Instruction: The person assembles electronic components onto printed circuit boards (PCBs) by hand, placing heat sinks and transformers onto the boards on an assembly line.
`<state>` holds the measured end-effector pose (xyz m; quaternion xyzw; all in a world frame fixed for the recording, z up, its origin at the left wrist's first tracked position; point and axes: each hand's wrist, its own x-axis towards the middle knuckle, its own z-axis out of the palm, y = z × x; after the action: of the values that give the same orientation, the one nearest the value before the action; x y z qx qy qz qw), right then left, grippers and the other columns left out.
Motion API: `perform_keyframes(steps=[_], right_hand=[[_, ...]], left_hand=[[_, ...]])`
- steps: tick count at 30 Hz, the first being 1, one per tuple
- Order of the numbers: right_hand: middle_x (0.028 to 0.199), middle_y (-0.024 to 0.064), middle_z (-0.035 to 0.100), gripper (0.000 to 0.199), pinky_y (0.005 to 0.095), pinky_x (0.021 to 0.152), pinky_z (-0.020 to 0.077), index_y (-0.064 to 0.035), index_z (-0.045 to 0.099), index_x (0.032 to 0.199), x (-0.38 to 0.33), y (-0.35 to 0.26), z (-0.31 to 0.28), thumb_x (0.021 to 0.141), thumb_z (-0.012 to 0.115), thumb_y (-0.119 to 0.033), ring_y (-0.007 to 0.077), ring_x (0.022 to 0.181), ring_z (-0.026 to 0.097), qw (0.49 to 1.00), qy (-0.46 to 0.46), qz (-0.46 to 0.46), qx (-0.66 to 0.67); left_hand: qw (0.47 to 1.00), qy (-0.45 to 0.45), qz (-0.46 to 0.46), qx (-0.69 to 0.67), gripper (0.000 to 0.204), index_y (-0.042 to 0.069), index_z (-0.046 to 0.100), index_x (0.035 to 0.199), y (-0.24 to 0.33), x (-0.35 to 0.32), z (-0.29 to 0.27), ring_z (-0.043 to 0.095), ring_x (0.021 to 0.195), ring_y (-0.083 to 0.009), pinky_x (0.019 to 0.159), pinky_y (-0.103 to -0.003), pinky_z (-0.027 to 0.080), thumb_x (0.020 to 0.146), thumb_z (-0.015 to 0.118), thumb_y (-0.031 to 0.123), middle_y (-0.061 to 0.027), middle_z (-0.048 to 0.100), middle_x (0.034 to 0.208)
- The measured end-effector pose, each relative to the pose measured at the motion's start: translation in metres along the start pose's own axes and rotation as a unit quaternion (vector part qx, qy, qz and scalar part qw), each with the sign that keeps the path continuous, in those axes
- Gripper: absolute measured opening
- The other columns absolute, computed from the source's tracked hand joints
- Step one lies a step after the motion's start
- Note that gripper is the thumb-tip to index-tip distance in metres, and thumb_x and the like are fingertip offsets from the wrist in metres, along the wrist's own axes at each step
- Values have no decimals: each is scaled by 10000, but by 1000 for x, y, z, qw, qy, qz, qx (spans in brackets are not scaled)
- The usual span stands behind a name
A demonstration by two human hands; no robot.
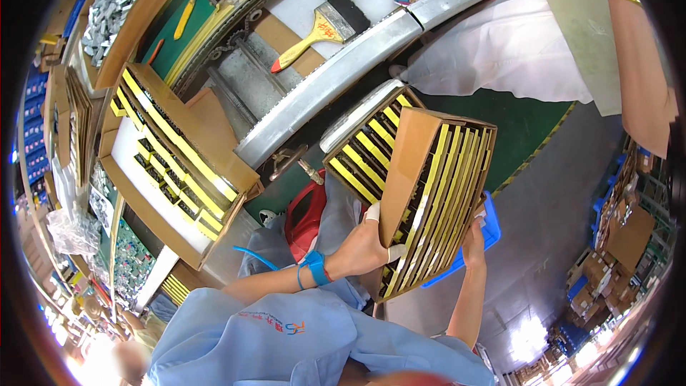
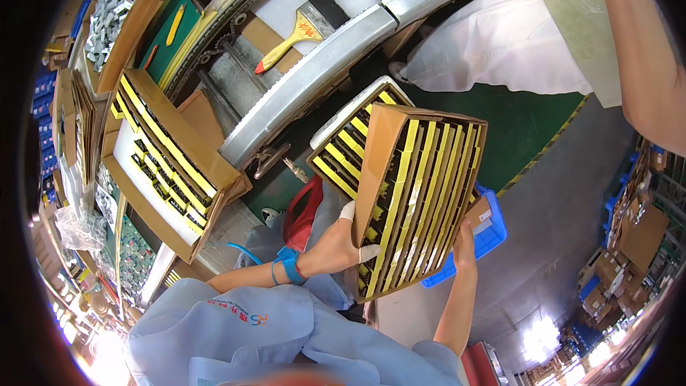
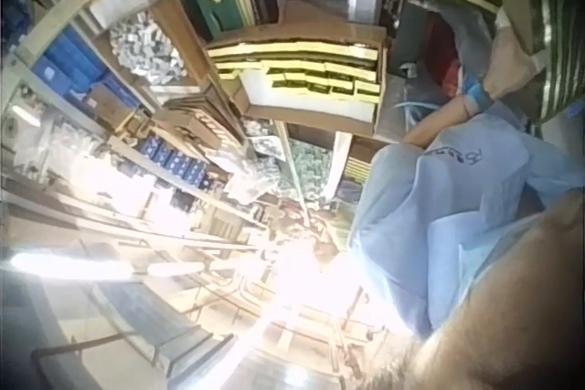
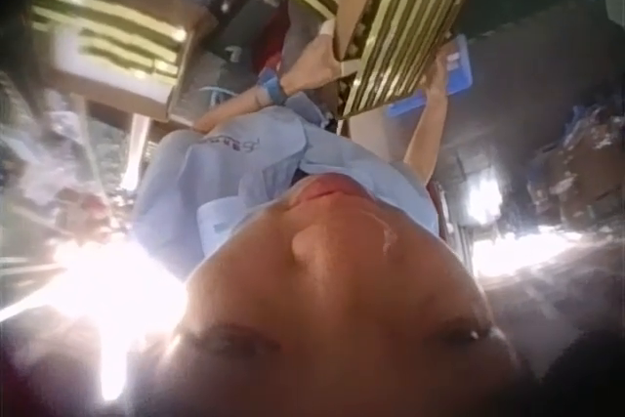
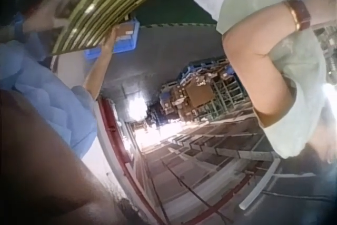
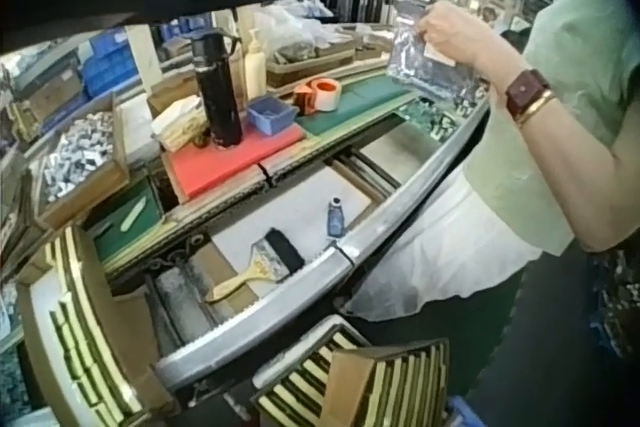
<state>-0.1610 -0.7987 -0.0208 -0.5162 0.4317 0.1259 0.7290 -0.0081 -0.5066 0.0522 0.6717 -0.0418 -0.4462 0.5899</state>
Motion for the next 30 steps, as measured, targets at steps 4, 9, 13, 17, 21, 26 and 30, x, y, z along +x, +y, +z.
perform_keyframes(steps=[4, 9, 13, 17, 21, 26, 30], right_hand=[[1448, 105, 435, 710, 371, 1119, 286, -37, 349, 1457, 6, -9, -6, 970, 453, -545, 248, 1343, 397, 994, 14, 22, -103], [1291, 91, 489, 684, 396, 1062, 308, -69, 407, 1330, -5, -16, 28, 922, 510, -608, 228, 1257, 441, 988, 10, 22, -153], [1328, 76, 487, 712, 402, 1056, 331, -57, 386, 1364, -1, -10, 30, 922, 515, -600, 223, 1262, 443, 993, 8, 31, -117], [1360, 60, 491, 783, 398, 1056, 370, -46, 347, 1423, 5, 6, 30, 903, 545, -596, 238, 1260, 467, 998, -7, 36, 59], [1327, 90, 515, 839, 390, 968, 468, -54, 345, 1431, 16, 7, 30, 839, 663, -557, 246, 1205, 525, 998, -8, 63, 13], [1294, 100, 546, 656, 405, 931, 485, -62, 402, 1403, -16, 2, 70, 905, 625, -426, 257, 1144, 571, 998, -9, -13, 61], [1305, 107, 531, 663, 391, 953, 472, -44, 362, 1422, -57, 0, 94, 909, 622, -374, 261, 1161, 556, 995, -4, -71, 70]], left_hand=[[1000, -13, 6, 5, 915, -53, 247, 1409, -27, 0, -7, 561, 1159, -376, 955, -401, 452, 751, 791, 277, -300, 527, 1243], [991, -80, -63, -88, 921, -85, 182, 1444, -84, 10, -48, 473, 1282, -286, 1079, -358, 385, 794, 783, 169, -231, 430, 1401], [963, -5, -113, -243, 1003, -77, 175, 1445, -119, 1, -36, 431, 1314, -302, 1108, -401, 357, 755, 839, 222, -228, 376, 1431], [970, 11, -116, -213, 1016, -109, 208, 1419, -123, 9, -37, 441, 1305, -307, 1096, -378, 360, 746, 843, 312, -234, 434, 1380], [996, 22, -27, -77, 952, -142, 318, 1326, -123, 17, -37, 511, 1230, -330, 1028, -362, 410, 741, 822, 414, -290, 508, 1277], [995, 16, -51, -80, 965, -85, 281, 1404, -96, -7, -49, 493, 1243, -269, 1062, -352, 387, 735, 844, 324, -205, 495, 1322], [995, 26, 0, -98, 961, -85, 242, 1432, -75, -39, -62, 477, 1267, -246, 1070, -344, 383, 753, 839, 242, -194, 480, 1352]])
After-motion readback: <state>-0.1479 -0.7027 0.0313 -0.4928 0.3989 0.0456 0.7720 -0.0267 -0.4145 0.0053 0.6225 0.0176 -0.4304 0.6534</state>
